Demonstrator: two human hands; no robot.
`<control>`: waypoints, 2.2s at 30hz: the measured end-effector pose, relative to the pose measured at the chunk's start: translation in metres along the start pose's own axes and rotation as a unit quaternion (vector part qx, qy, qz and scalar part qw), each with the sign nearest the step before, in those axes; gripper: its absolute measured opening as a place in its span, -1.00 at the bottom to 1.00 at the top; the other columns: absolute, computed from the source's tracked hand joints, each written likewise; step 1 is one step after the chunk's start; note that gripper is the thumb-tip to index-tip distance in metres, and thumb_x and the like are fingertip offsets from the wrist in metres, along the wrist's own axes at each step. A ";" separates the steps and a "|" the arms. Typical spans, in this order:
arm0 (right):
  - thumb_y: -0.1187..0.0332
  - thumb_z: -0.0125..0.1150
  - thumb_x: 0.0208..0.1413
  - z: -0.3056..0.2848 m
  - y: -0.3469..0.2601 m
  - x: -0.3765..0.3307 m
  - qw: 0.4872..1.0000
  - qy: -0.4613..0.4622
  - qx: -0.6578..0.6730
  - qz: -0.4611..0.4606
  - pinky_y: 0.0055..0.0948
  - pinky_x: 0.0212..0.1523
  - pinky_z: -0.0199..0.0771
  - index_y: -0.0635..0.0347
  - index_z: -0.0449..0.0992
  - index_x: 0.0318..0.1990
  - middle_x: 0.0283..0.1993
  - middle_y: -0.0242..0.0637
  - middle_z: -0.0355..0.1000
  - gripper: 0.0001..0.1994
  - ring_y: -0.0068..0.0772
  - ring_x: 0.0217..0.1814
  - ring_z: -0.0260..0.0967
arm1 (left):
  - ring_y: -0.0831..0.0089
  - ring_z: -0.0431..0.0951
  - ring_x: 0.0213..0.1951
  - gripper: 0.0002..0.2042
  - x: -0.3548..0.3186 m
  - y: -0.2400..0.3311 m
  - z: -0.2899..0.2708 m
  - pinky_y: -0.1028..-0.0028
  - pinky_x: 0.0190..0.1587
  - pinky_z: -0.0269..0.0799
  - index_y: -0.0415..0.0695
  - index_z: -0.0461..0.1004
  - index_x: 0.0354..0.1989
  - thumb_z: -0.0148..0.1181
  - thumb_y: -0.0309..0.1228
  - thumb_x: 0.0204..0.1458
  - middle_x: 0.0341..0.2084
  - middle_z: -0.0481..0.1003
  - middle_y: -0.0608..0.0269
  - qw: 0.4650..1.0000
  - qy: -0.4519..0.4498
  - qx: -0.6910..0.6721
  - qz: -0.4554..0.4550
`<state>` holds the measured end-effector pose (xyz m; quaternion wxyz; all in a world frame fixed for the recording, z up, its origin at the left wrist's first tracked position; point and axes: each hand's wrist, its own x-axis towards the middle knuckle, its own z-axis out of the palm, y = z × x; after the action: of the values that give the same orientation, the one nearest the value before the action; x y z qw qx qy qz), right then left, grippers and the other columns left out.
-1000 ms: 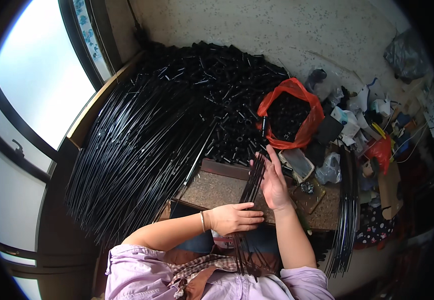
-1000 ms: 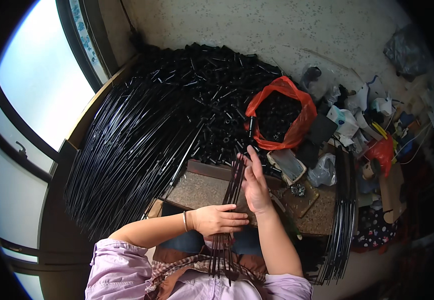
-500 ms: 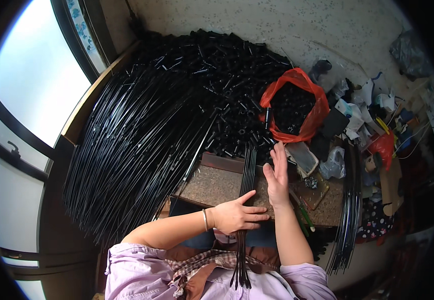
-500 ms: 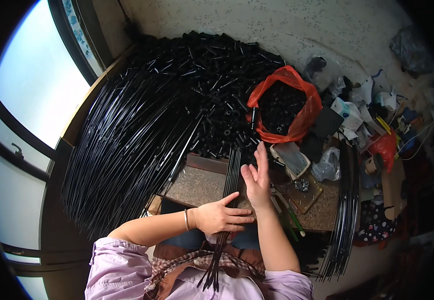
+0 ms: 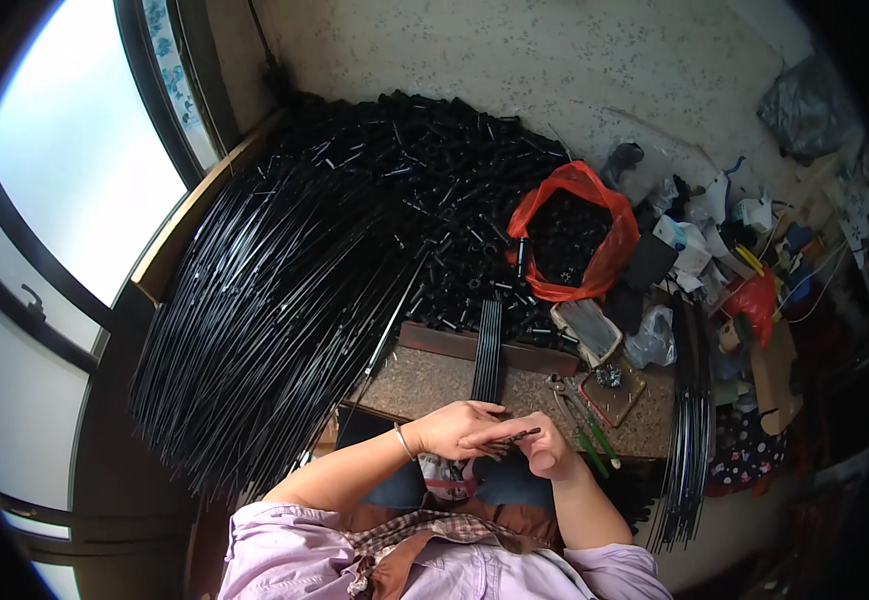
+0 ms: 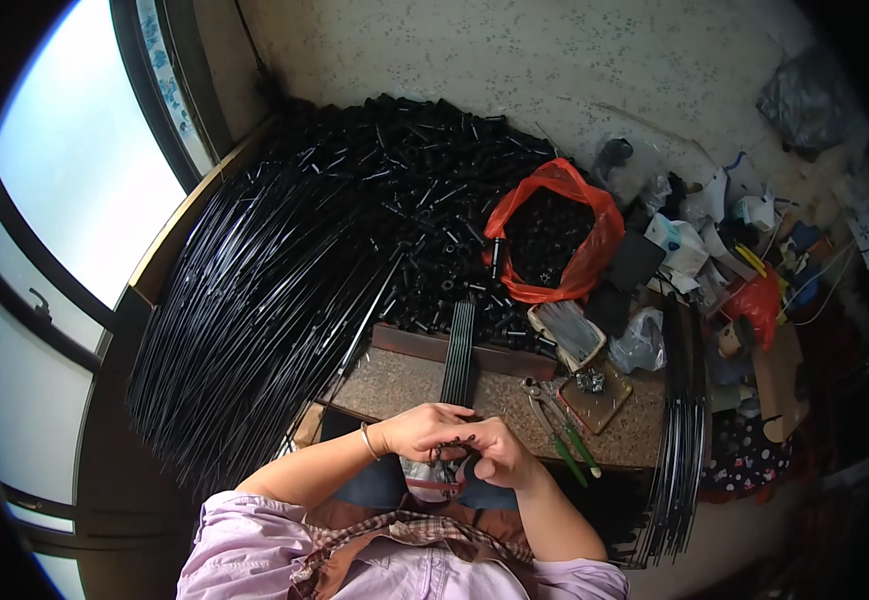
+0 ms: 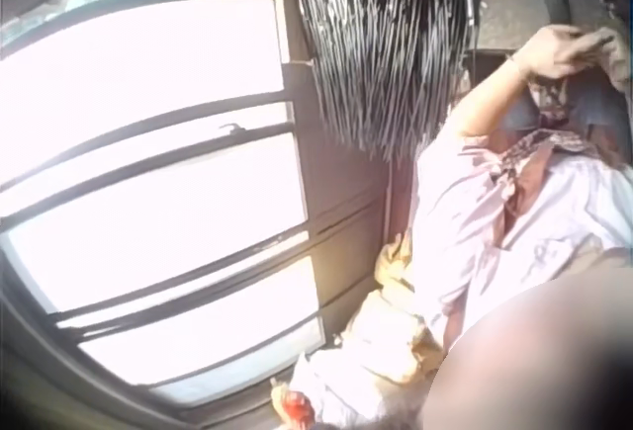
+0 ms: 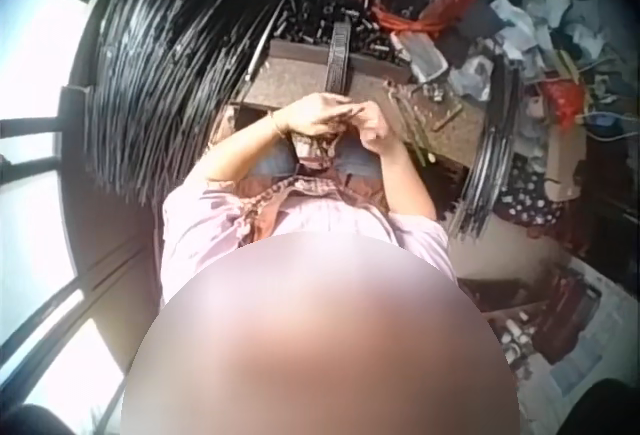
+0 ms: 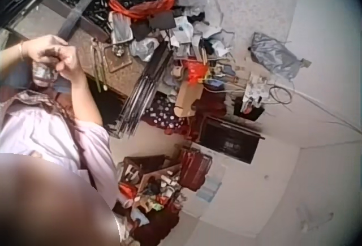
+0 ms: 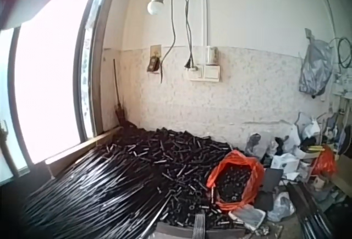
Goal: The person is assembling umbrella ribs by attaching metal and plastic components using a pair of pliers.
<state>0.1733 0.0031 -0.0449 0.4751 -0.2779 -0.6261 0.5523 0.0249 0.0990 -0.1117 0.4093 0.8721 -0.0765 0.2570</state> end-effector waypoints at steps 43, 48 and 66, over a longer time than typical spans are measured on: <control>0.47 0.24 -0.22 -0.166 0.024 -0.002 0.661 0.267 -0.701 0.028 -0.32 -0.34 0.37 0.18 0.51 -0.54 -0.46 -0.33 0.30 -0.96 -0.26 -0.31 0.29 | 0.33 0.56 -0.37 -0.77 0.058 0.097 -0.069 0.49 -0.28 0.47 -0.29 0.51 -0.22 0.22 -0.51 -0.10 -0.41 0.54 0.07 0.981 0.054 -0.176 -0.065; 0.52 0.18 -0.14 -0.137 -0.003 0.005 0.745 0.310 -0.589 -0.045 -0.43 -0.37 0.34 0.23 0.47 -0.44 -0.44 -0.29 0.33 -0.94 -0.30 -0.38 0.30 | 0.35 0.57 -0.36 -0.80 0.059 0.096 -0.068 0.51 -0.29 0.47 -0.28 0.52 -0.25 0.21 -0.52 -0.08 -0.42 0.54 0.09 0.983 0.094 -0.140 -0.077; 0.65 0.23 -0.32 0.023 -0.112 -0.018 0.734 0.233 -0.620 -0.151 -0.43 -0.47 0.33 0.25 0.53 -0.32 -0.47 -0.31 0.31 -0.72 -0.30 -0.47 0.27 | 0.42 0.57 -0.39 -0.86 0.060 0.108 -0.060 0.53 -0.32 0.46 -0.25 0.52 -0.30 0.19 -0.50 -0.06 -0.49 0.54 0.17 0.986 0.135 -0.068 -0.076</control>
<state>0.1792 -0.0488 0.0587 0.4056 -0.5327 -0.7332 -0.1185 0.0160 0.0784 0.0242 0.4923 0.8032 0.0286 0.3344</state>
